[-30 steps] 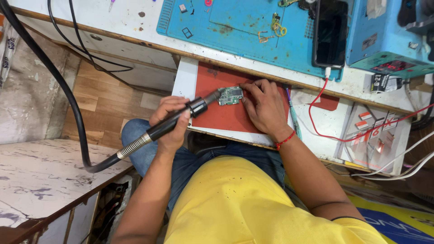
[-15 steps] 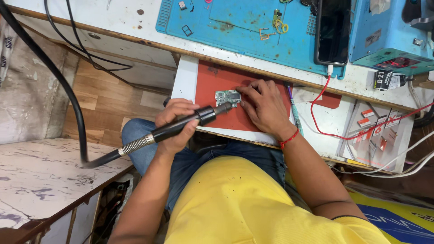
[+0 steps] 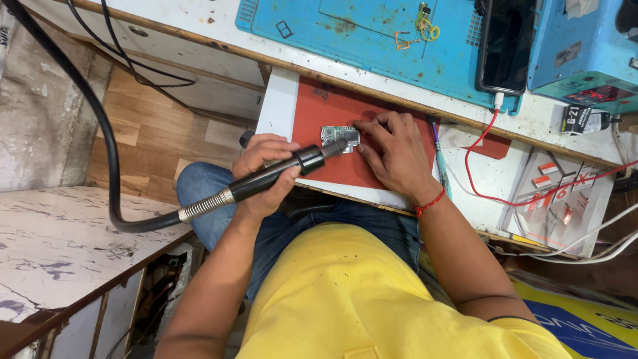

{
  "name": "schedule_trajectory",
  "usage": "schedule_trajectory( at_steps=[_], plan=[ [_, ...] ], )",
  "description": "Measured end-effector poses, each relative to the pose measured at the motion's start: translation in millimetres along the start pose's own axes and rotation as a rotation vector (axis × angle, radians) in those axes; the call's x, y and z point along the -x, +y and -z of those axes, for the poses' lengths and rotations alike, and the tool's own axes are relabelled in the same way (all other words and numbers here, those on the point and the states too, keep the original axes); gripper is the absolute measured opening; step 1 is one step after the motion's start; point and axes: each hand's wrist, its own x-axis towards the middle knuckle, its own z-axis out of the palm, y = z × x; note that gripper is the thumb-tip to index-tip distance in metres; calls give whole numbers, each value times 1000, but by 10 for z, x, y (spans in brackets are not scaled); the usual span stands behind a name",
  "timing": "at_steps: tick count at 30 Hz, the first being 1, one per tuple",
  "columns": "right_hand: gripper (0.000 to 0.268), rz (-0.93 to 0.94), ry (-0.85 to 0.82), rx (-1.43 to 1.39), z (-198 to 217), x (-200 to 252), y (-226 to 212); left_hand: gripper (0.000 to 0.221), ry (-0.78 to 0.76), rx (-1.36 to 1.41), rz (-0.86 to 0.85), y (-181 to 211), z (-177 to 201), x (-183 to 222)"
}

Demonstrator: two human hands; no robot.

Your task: The person scrapes a small circuit board with a metal tool, then uses a hot air gun to heat specific areas. The person continues to scrape and adjust the board throughout the clip.

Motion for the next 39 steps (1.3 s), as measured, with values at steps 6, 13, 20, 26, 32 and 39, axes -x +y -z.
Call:
schedule_trajectory(
  at_steps=[6,13,20,26,32,39],
  plan=[
    [35,-32,14,-6,-23,21,-19,22,11,3,15,-13,-17,19],
    [33,-54,49,-17,-86,18,48,21,93,27,30,-53,-16,15],
    [37,-87,113,-97,35,18,37,19,152,22,64,-46,27,-8],
    [53,54,22,-62,72,2,-31,16,52,73,-27,-60,49,7],
    [48,-18,32,-63,52,-35,-54,19,64,26,-13,-58,64,15],
    [50,-25,41,-59,21,-8,-18,19,59,63,-3,-65,104,19]
  ],
)
